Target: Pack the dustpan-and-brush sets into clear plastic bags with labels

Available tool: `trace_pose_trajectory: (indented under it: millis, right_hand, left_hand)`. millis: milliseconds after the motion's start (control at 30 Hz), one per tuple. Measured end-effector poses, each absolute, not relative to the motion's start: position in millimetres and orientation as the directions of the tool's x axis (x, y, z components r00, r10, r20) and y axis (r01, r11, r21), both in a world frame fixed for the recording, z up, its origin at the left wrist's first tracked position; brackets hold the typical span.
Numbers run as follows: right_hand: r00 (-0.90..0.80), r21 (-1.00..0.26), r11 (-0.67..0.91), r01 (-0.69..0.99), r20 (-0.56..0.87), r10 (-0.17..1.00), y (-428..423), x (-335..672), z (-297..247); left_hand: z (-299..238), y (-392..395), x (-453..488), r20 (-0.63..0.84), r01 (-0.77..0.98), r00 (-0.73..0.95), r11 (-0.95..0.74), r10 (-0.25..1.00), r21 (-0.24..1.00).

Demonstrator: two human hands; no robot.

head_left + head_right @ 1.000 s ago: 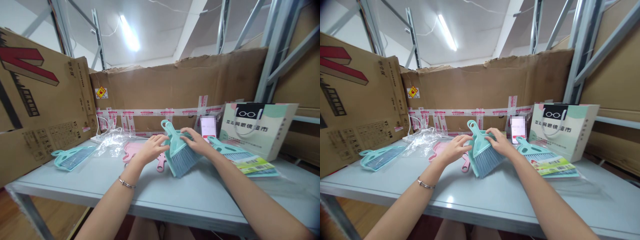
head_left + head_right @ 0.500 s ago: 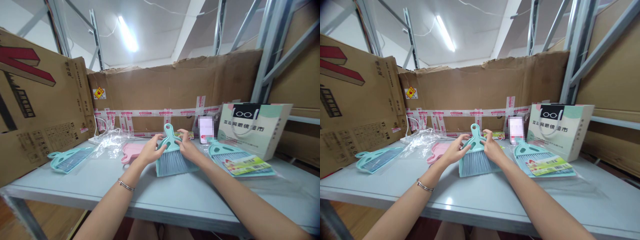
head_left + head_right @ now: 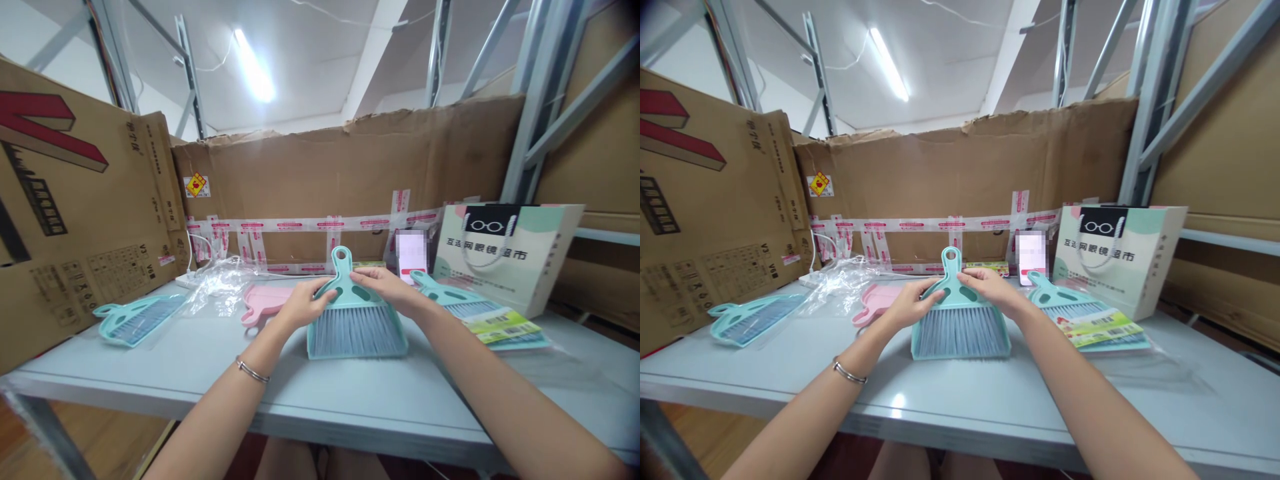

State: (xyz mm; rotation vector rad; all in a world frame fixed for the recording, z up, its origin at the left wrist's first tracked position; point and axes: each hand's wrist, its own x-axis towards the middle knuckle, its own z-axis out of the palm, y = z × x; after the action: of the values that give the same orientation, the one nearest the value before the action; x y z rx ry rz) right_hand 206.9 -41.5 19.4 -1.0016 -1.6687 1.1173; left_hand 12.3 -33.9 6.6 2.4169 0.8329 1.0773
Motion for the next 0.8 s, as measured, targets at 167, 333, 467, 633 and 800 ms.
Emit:
trace_pose_trajectory:
  millis: [167,333,467,633,800]
  right_hand:
    - [-0.224,-0.936,0.279,0.215,0.231,0.947,-41,208,19]
    - [-0.187,-0.878,0.37,0.302,0.327,0.927,-33,207,12]
    - [-0.174,-0.817,0.422,0.392,0.384,0.907,-30,201,8]
    - [-0.132,-0.618,0.44,0.651,0.478,0.868,-34,182,0]
    - [-0.122,-0.408,0.36,0.839,0.503,0.856,-46,166,-2]
  left_hand:
    - [7,-36,14,0.519,0.34,0.556,-0.747,0.65,0.571]
    - [4,-33,15,0.475,0.384,0.543,-0.708,0.692,0.593]
    - [0,-29,19,0.494,0.387,0.471,-0.674,0.731,0.629]
    - [-3,-20,20,0.449,0.332,0.436,-0.603,0.78,0.725]
    - [-1,-17,12,0.274,0.307,0.365,-0.393,0.89,0.867]
